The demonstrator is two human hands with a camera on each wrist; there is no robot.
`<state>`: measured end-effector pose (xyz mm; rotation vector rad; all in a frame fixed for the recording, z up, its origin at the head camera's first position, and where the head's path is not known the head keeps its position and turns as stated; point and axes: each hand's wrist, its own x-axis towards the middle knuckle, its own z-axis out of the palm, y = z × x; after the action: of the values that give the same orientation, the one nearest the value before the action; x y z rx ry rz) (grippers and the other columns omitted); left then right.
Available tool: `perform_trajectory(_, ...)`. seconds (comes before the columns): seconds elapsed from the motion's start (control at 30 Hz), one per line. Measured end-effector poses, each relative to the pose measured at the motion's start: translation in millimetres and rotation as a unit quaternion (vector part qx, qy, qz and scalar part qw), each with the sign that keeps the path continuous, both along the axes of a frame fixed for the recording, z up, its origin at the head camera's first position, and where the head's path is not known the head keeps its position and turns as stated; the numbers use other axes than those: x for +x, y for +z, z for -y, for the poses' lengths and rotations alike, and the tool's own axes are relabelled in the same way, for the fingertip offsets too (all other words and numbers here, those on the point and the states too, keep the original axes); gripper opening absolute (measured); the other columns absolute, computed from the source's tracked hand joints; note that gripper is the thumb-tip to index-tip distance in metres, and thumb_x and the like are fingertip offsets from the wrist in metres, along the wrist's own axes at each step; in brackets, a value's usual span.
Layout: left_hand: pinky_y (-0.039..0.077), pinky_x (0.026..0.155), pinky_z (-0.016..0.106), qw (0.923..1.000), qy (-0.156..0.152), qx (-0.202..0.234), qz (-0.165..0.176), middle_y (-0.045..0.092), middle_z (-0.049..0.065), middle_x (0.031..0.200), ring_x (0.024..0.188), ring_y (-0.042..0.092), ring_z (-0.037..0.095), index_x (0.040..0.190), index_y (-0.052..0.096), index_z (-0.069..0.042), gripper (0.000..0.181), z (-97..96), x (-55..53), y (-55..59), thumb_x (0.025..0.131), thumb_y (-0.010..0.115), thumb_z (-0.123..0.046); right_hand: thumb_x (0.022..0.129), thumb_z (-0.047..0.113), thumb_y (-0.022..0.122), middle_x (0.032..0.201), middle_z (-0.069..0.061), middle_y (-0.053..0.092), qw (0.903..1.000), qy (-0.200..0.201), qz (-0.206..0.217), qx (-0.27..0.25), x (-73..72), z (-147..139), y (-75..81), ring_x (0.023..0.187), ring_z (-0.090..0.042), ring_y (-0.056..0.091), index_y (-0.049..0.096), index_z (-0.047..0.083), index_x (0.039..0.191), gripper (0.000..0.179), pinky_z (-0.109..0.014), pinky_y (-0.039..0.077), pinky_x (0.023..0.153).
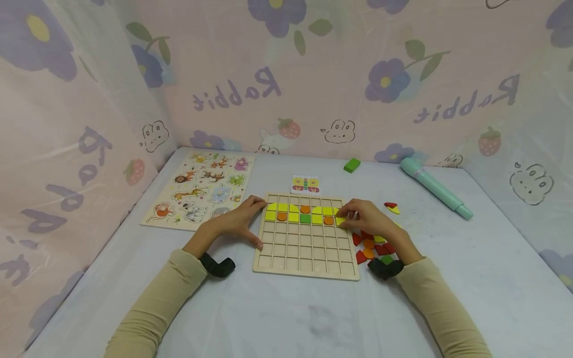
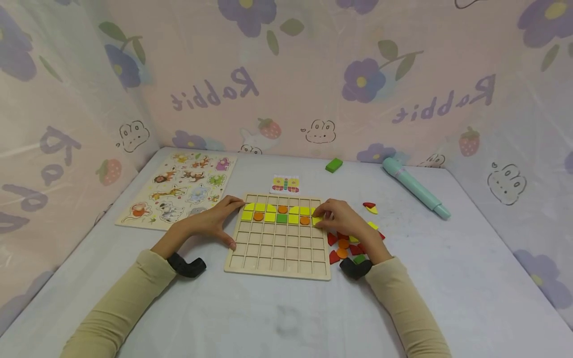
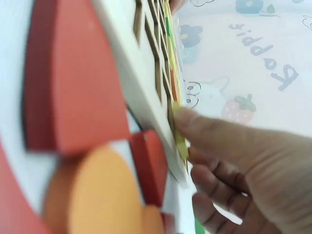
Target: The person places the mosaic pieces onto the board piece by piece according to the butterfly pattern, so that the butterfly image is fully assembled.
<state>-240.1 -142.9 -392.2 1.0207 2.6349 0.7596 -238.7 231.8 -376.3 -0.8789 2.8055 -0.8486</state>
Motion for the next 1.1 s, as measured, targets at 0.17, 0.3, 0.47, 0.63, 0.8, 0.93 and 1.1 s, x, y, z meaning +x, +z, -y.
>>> perform_trajectory(0.17, 0.027, 0.110, 0.041, 1.0000, 0.000, 0.000, -0.001, 0.026, 0.012, 0.141, 0.133, 0.028, 0.025, 0.144, 0.026, 0.000, 0.118, 0.5, 0.3, -0.7, 0.057, 0.084, -0.054, 0.079, 0.018, 0.076, 0.088, 0.001, 0.061, 0.9999, -0.003, -0.005, -0.013, -2.2, 0, -5.0, 0.077, -0.015, 0.051, 0.068, 0.009, 0.099, 0.023, -0.024, 0.046, 0.066)
perform_trajectory(0.3, 0.027, 0.110, 0.041, 1.0000, 0.000, 0.001, -0.003, 0.026, 0.012, 0.140, 0.132, 0.028, 0.025, 0.144, 0.027, 0.000, 0.117, 0.2, -0.3, -1.0, 0.057, 0.084, -0.054, 0.078, 0.020, 0.076, 0.087, 0.003, 0.062, 0.9999, -0.004, -0.008, -0.011, -2.5, -1, -4.4, 0.075, -0.014, 0.051, 0.069, 0.012, 0.094, 0.019, -0.024, 0.046, 0.065)
perform_trajectory(0.47, 0.027, 0.110, 0.041, 1.0000, -0.001, 0.000, -0.001, 0.026, 0.011, 0.141, 0.133, 0.028, 0.024, 0.144, 0.026, -0.001, 0.118, 0.0, -0.3, -0.2, 0.057, 0.083, -0.054, 0.083, 0.017, 0.071, 0.090, 0.001, 0.064, 0.9997, -0.016, -0.019, 0.001, -0.8, -14, 7.8, 0.077, -0.016, 0.053, 0.070, 0.011, 0.096, 0.014, -0.027, 0.048, 0.068)
perform_trajectory(0.63, 0.028, 0.109, 0.041, 1.0000, -0.001, -0.001, -0.002, 0.026, 0.012, 0.141, 0.132, 0.028, 0.025, 0.144, 0.027, 0.000, 0.118, -0.4, 0.8, 1.5, 0.056, 0.083, -0.055, 0.086, 0.013, 0.068, 0.089, -0.005, 0.064, 0.9948, -0.096, -0.027, 0.023, 0.0, -47, 20.8, 0.081, -0.021, 0.053, 0.069, 0.005, 0.097, 0.014, -0.031, 0.047, 0.071)
perform_trajectory(0.8, 0.029, 0.109, 0.042, 1.0000, -0.004, -0.002, -0.008, 0.026, 0.012, 0.140, 0.132, 0.029, 0.025, 0.144, 0.027, 0.000, 0.117, 0.0, 1.0, 0.9, 0.057, 0.082, -0.055, 0.087, 0.016, 0.066, 0.087, -0.012, 0.061, 0.9764, -0.210, -0.002, 0.051, 4.0, -85, 21.8, 0.081, -0.026, 0.051, 0.064, 0.000, 0.096, 0.018, -0.033, 0.044, 0.070)
perform_trajectory(0.93, 0.029, 0.109, 0.041, 1.0000, -0.003, -0.002, -0.005, 0.026, 0.012, 0.140, 0.132, 0.029, 0.025, 0.144, 0.027, 0.000, 0.117, 0.8, 0.1, 0.1, 0.057, 0.083, -0.054, 0.086, 0.017, 0.066, 0.086, -0.013, 0.060, 0.9660, -0.249, 0.030, 0.064, 5.3, -105, 16.2, 0.080, -0.027, 0.050, 0.062, -0.002, 0.096, 0.022, -0.036, 0.044, 0.071)
perform_trajectory(1.1, 0.028, 0.109, 0.041, 1.0000, -0.003, 0.000, -0.004, 0.026, 0.012, 0.140, 0.132, 0.029, 0.025, 0.144, 0.027, 0.001, 0.117, 0.8, -1.0, -0.5, 0.057, 0.083, -0.054, 0.086, 0.016, 0.066, 0.091, -0.014, 0.061, 0.9707, -0.230, 0.036, 0.058, 1.3, -115, 8.6, 0.083, -0.028, 0.052, 0.061, -0.002, 0.105, 0.028, -0.040, 0.045, 0.076)
